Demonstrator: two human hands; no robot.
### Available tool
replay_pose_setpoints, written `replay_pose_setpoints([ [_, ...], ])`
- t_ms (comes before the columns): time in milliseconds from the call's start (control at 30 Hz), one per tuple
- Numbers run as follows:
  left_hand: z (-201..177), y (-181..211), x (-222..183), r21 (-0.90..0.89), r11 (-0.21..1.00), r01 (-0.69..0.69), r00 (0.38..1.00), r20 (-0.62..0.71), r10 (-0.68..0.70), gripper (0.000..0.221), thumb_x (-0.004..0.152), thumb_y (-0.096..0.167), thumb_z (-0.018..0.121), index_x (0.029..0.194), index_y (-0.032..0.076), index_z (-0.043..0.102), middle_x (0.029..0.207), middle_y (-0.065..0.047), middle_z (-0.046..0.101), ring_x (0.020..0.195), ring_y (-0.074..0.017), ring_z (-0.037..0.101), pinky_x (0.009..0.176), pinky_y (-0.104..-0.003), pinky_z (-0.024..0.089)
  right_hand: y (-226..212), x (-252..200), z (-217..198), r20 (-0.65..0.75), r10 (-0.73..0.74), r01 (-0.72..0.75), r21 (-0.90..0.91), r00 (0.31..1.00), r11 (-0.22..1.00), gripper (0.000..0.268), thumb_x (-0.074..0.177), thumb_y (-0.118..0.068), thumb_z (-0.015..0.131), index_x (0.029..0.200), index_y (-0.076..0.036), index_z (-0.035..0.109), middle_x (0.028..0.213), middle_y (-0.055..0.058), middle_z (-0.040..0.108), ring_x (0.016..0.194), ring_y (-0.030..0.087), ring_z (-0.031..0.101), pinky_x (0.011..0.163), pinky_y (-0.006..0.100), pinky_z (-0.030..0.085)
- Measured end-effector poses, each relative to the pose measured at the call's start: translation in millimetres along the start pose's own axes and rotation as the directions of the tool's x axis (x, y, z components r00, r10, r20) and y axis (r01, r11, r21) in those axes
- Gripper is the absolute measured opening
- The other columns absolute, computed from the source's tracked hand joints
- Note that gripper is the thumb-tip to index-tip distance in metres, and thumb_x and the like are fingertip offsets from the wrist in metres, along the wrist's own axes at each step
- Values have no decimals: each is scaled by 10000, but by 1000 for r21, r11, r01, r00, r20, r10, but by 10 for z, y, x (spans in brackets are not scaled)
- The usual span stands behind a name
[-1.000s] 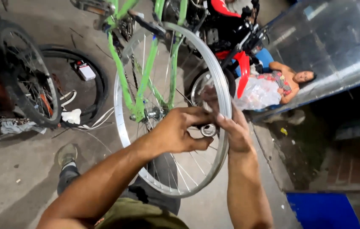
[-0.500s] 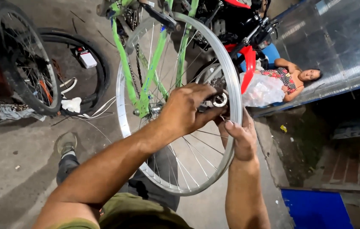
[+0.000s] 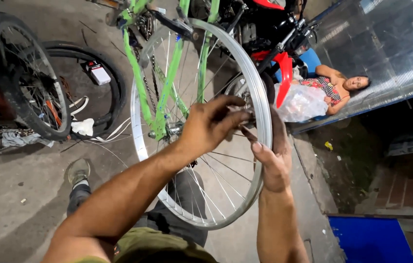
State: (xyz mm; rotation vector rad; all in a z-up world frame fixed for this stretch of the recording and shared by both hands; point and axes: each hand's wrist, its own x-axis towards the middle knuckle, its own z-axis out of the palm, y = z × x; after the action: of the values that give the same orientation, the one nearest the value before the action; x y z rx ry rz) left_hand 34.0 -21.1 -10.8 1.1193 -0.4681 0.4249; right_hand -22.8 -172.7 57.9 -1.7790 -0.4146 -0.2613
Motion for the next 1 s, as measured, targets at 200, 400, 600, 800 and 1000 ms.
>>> replay_pose_setpoints([
  [200,5,168,111,-138,981,133,989,90,-121,220,955,253,768,942,35,792,640,-155,731,508,-191,724,436,-261,551,186,-54,-180,-120,-25,25,-7,992,1000,814,712,-209,859,1432,37,570,1102,212,719,1015,234,705,953,395,583],
  [400,149,-111,-119,160,938,-308,949,-23,316,340,943,249,823,1259,136,774,1166,-115,721,871,-307,763,710,-392,627,99,-5,-136,-88,6,2,85,996,996,847,743,-180,855,1490,47,526,1147,240,727,992,242,747,937,358,590],
  [600,158,-144,-131,53,973,-225,974,-2,226,351,985,260,768,1298,100,745,952,-116,753,725,-251,727,597,-324,570,170,-110,-142,-95,-17,23,60,995,998,832,796,-180,821,1537,19,496,1196,228,718,1077,247,730,995,368,576],
  [800,23,151,39,-134,978,160,964,233,-125,235,997,267,726,1120,77,786,752,-95,761,689,-163,711,642,-314,572,112,-245,-220,-88,-55,47,-87,995,995,861,798,-272,802,1560,-60,462,1330,203,653,1202,242,638,1054,443,535],
  [1000,71,126,-80,-120,991,51,955,297,-14,231,970,277,778,1115,101,808,719,-121,740,660,-126,612,582,-322,534,123,-303,-314,-4,85,-85,26,996,996,979,778,-281,750,1624,-31,324,1405,197,551,1282,298,573,1084,539,498],
])
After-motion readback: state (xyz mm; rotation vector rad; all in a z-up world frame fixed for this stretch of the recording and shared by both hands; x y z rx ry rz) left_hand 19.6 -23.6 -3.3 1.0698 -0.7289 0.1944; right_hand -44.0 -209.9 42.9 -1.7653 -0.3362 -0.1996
